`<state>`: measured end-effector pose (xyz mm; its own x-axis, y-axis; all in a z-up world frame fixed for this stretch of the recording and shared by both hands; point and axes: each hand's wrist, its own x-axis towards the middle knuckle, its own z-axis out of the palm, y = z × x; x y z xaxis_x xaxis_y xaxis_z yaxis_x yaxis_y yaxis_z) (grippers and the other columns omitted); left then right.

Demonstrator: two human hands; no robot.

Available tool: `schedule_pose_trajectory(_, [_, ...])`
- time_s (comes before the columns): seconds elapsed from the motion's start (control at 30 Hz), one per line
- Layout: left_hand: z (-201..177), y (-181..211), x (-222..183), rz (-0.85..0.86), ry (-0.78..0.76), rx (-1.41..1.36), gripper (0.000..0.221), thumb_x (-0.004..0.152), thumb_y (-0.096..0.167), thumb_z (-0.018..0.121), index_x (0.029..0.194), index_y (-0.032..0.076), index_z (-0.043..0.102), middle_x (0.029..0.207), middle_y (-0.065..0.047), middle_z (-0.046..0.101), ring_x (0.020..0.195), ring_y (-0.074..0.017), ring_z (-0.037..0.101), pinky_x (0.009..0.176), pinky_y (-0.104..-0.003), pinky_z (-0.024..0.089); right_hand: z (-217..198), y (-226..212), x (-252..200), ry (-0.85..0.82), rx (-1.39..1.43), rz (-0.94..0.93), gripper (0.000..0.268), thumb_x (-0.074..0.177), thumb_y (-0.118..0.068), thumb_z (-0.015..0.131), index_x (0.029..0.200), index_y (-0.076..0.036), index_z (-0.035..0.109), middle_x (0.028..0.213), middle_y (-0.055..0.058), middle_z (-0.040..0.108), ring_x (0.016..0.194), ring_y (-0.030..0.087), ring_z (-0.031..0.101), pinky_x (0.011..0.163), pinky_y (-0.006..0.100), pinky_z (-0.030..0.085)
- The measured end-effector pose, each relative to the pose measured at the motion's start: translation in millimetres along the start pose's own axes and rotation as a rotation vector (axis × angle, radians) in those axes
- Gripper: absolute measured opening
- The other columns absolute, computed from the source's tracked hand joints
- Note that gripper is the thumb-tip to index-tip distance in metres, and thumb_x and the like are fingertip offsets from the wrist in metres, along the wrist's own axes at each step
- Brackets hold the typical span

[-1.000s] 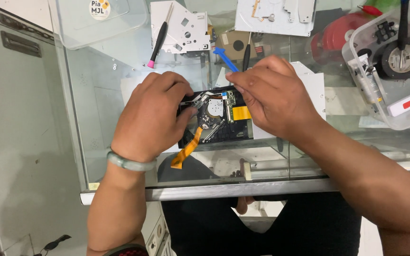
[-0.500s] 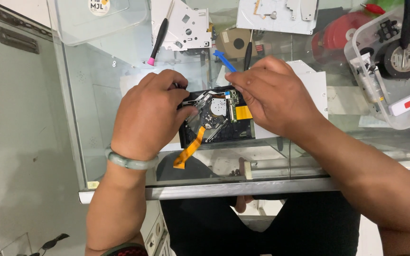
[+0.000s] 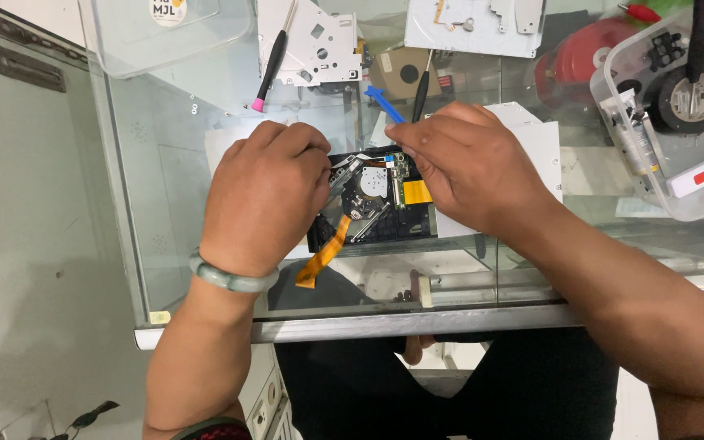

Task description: Repairing or disassembling a laser assembly unit using precision tools like tweezers, a screwdriver, and a pry tool.

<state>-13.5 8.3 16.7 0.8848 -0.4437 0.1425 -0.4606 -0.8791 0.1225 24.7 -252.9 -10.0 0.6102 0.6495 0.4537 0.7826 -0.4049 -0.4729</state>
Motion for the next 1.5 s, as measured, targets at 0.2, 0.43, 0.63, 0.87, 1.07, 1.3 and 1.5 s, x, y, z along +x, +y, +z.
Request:
schedule_pose_trajectory(0.2, [5.4, 5.1, 2.1, -0.003, -0.014, 0.113, 0.009, 0.079, 0.01, 0.068, 0.087, 0.007, 0.065, 0.093, -0.003, 0.059, 0.089, -0.0274, 0.055, 0.061, -0.039, 0.049, -0.3, -1.6, 0.6, -0.006, 0.0, 0.007, 0.027, 0.103, 0.007, 0.063, 0.128, 0.0, 0.07, 0.111, 0.011, 0.074, 0.088, 0.03, 0.058, 0.08, 0.042, 0.052])
schedule_pose_trajectory(0.43, [16.4, 13.0, 3.6, 0.021, 0.016, 0.274, 0.016, 0.078, 0.018, 0.073, 0.089, 0.013, 0.062, 0.093, -0.002, 0.055, 0.092, -0.0228, 0.052, 0.067, -0.032, 0.047, 3.0, -1.3, -1.0, -0.019, -0.004, 0.039, 0.034, 0.097, 0.01, 0.068, 0.127, -0.005, 0.072, 0.108, 0.004, 0.074, 0.089, 0.029, 0.054, 0.075, 0.04, 0.051])
schedule_pose_trajectory(0.63, [17.2, 16.3, 2.3, 0.007, 0.047, 0.322, 0.02, 0.077, 0.015, 0.074, 0.086, 0.015, 0.055, 0.09, -0.002, 0.052, 0.088, -0.0218, 0.051, 0.065, -0.032, 0.044, 3.7, -7.8, 1.1, -0.125, -0.046, 0.04, 0.026, 0.1, -0.008, 0.072, 0.126, -0.013, 0.072, 0.101, -0.007, 0.071, 0.103, 0.027, 0.053, 0.085, 0.044, 0.05])
schedule_pose_trajectory(0.87, [17.4, 20.7, 0.3, -0.021, 0.01, 0.26, 0.018, 0.078, 0.006, 0.07, 0.086, 0.014, 0.055, 0.09, -0.003, 0.051, 0.086, -0.0228, 0.051, 0.066, -0.035, 0.045, 15.0, -14.4, 4.8, -0.093, -0.162, 0.02, 0.034, 0.096, -0.003, 0.075, 0.129, -0.012, 0.07, 0.107, -0.007, 0.073, 0.101, 0.029, 0.052, 0.086, 0.045, 0.049])
schedule_pose_trajectory(1.07, [16.9, 22.1, -0.3, -0.022, 0.01, 0.228, 0.017, 0.079, 0.004, 0.066, 0.087, 0.013, 0.055, 0.092, -0.004, 0.051, 0.087, -0.0246, 0.052, 0.067, -0.036, 0.045, 24.2, -23.5, 17.2, -0.008, -0.305, -0.024, 0.022, 0.101, -0.001, 0.07, 0.12, -0.013, 0.071, 0.095, -0.007, 0.07, 0.093, 0.025, 0.052, 0.076, 0.039, 0.041])
schedule_pose_trajectory(1.3, [16.9, 24.1, -3.3, -0.022, 0.035, 0.264, 0.016, 0.081, 0.006, 0.068, 0.088, 0.013, 0.055, 0.091, -0.004, 0.049, 0.086, -0.0232, 0.052, 0.064, -0.035, 0.046, 21.7, -27.5, 21.0, -0.027, -0.329, -0.026, 0.022, 0.098, 0.0, 0.07, 0.117, -0.01, 0.071, 0.089, -0.005, 0.064, 0.092, 0.024, 0.051, 0.074, 0.038, 0.04])
schedule_pose_trajectory(1.5, [19.1, 22.1, -3.7, 0.014, 0.062, 0.218, 0.018, 0.077, 0.004, 0.066, 0.088, 0.013, 0.055, 0.088, -0.005, 0.05, 0.083, -0.0241, 0.052, 0.062, -0.036, 0.044, 28.5, -21.4, 22.9, -0.034, -0.295, -0.086, 0.029, 0.087, 0.006, 0.073, 0.113, -0.006, 0.068, 0.088, 0.001, 0.06, 0.089, 0.025, 0.049, 0.069, 0.036, 0.037])
